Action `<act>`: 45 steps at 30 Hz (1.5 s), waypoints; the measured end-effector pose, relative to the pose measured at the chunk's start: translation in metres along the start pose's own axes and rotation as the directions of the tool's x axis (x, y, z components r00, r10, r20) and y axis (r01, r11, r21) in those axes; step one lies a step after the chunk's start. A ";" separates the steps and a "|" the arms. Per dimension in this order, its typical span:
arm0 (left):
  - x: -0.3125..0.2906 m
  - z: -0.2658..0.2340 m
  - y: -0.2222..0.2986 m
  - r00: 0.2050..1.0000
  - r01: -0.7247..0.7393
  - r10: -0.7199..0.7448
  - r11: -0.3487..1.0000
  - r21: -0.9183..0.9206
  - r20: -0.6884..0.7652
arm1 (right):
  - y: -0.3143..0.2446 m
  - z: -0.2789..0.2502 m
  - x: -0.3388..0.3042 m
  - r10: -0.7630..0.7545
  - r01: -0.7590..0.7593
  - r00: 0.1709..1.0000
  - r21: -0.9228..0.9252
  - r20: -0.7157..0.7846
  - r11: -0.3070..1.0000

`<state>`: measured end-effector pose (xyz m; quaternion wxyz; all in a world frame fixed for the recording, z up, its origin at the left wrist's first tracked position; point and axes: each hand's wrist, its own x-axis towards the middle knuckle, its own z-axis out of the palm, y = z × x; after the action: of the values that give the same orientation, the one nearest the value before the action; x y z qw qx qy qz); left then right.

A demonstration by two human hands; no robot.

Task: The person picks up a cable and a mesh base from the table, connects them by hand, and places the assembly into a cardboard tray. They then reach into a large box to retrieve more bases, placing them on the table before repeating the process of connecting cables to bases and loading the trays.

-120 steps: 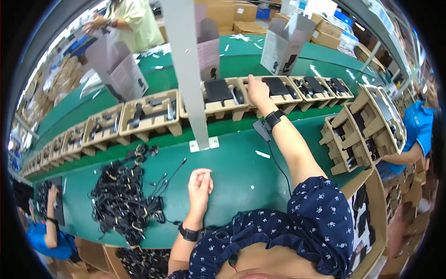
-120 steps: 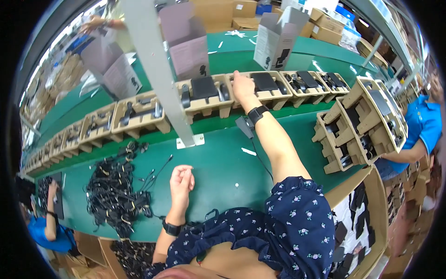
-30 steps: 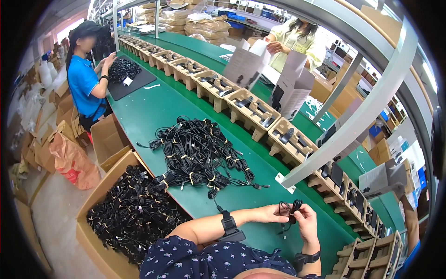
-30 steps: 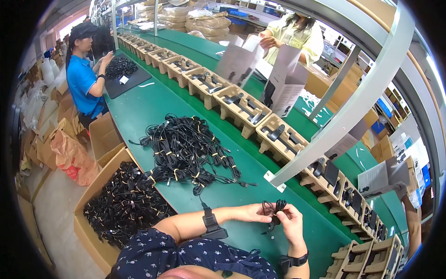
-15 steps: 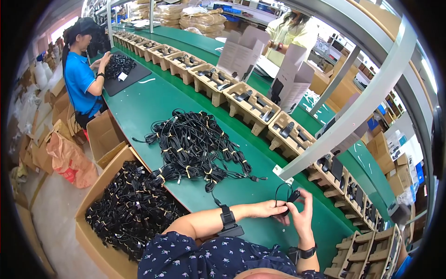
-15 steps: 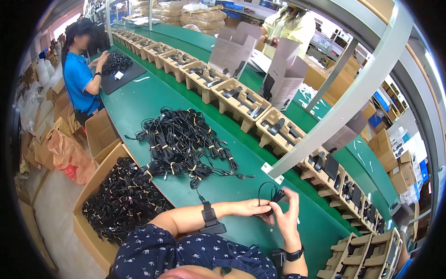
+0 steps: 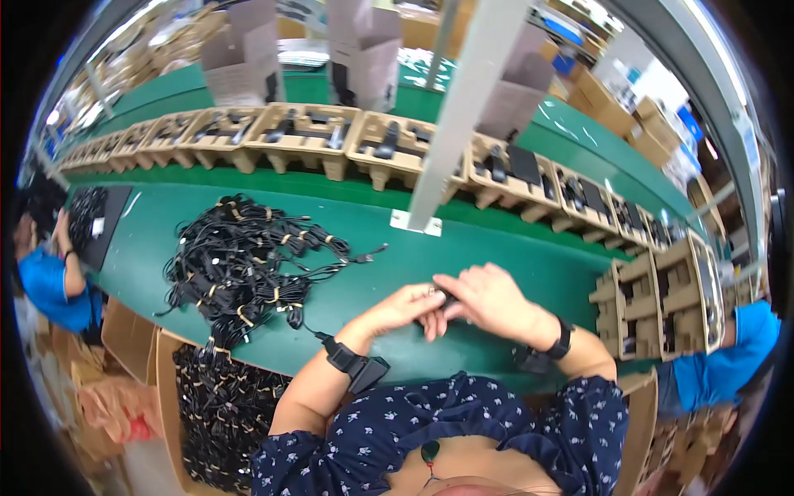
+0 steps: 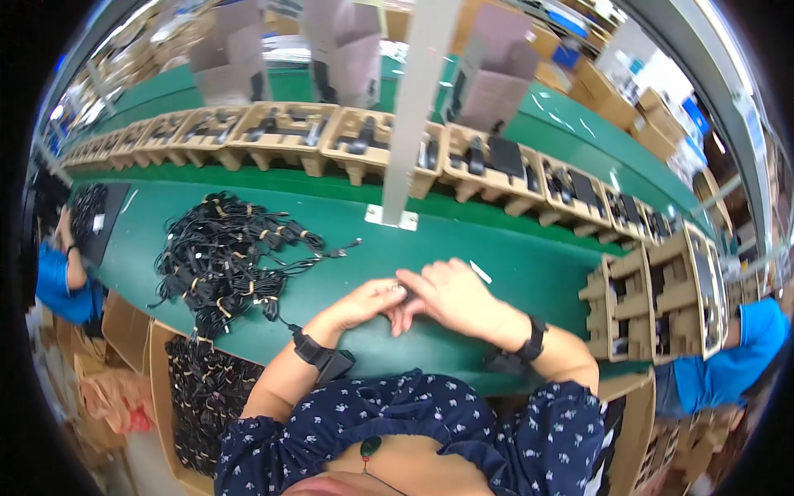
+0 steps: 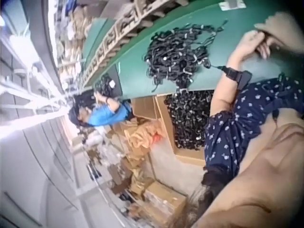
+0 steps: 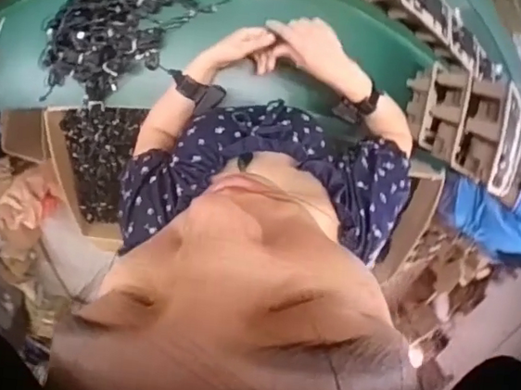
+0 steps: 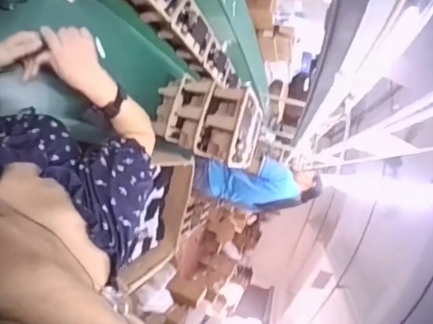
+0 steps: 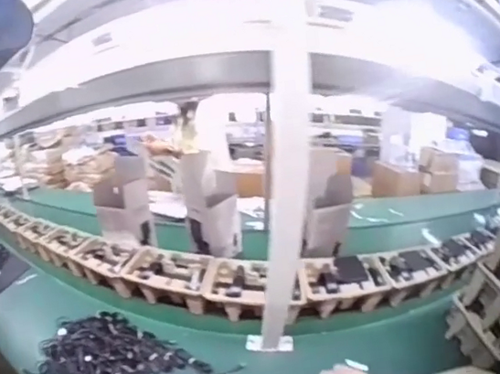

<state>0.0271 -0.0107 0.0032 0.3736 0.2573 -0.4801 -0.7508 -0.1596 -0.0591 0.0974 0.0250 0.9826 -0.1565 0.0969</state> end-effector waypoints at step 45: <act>0.003 0.013 -0.008 0.888 -0.106 0.211 0.958 0.265 -0.409 | 0.219 0.059 0.096 0.710 -0.830 0.486 -0.014 -0.511 0.558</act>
<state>0.0130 -0.0041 0.0014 0.4982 0.4197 -0.4901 -0.5792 -0.1277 -0.3010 0.0630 0.1418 0.7408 -0.5841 0.2999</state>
